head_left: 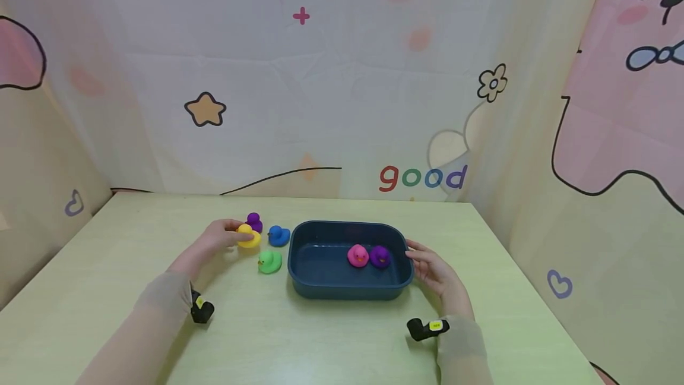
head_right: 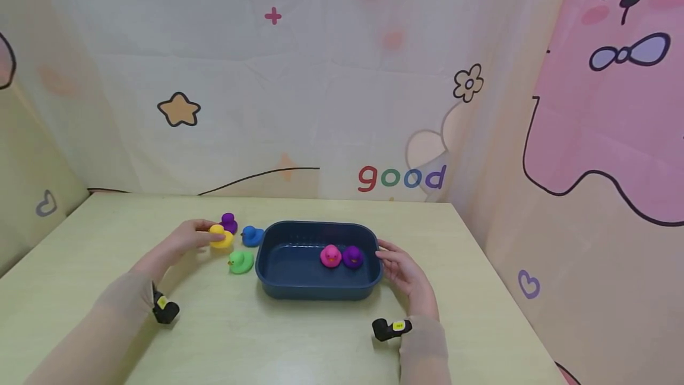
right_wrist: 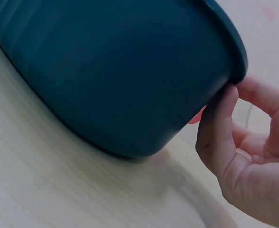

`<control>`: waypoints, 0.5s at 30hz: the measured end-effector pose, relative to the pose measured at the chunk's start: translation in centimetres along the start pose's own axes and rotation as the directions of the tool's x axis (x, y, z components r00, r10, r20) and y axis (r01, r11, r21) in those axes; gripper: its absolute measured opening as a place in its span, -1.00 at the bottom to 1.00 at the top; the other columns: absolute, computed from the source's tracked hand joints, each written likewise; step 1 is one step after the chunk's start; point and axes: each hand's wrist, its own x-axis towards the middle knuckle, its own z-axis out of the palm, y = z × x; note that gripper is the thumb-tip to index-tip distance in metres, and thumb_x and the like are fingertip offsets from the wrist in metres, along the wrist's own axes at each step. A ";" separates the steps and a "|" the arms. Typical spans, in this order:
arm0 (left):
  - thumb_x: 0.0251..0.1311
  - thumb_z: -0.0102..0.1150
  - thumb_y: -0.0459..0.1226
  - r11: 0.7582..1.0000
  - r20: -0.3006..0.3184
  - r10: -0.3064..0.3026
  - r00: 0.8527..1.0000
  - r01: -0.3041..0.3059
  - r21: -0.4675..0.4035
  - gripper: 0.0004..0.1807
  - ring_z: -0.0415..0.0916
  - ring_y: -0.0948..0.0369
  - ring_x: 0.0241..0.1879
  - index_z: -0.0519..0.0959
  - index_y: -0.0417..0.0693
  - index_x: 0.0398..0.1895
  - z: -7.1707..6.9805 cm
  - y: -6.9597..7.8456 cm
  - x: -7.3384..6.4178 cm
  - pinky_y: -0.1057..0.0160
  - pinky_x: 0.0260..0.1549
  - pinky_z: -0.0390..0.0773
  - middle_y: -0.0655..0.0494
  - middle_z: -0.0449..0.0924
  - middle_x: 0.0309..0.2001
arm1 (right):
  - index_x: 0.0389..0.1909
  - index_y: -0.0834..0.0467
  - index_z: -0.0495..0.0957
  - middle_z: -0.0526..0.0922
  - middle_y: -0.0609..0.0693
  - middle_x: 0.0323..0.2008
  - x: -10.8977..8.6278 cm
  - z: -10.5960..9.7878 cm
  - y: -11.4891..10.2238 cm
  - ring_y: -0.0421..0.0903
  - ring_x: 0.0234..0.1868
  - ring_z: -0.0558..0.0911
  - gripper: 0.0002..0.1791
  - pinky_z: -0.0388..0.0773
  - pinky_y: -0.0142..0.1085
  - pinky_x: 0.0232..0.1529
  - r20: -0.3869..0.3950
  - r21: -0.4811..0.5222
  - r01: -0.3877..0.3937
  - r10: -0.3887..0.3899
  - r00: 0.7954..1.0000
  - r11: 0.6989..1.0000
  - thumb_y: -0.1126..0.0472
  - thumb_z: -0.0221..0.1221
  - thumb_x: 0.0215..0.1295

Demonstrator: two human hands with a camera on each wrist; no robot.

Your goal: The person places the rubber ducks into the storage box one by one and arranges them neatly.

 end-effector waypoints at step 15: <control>0.21 0.28 -0.14 0.990 -0.151 -0.139 0.979 0.133 -0.051 -0.32 0.32 -0.06 0.06 0.31 -0.43 0.24 -0.3 -1.2 -0.4 0.10 0.11 0.43 -0.28 0.37 0.15 | 0.48 0.36 -0.17 0.68 -0.15 -0.23 0.7 -0.7 0.5 -0.35 -0.34 0.65 -0.36 0.60 -0.54 -0.29 -0.009 -0.002 -0.001 0.001 1.000 1.000 0.44 -0.19 0.47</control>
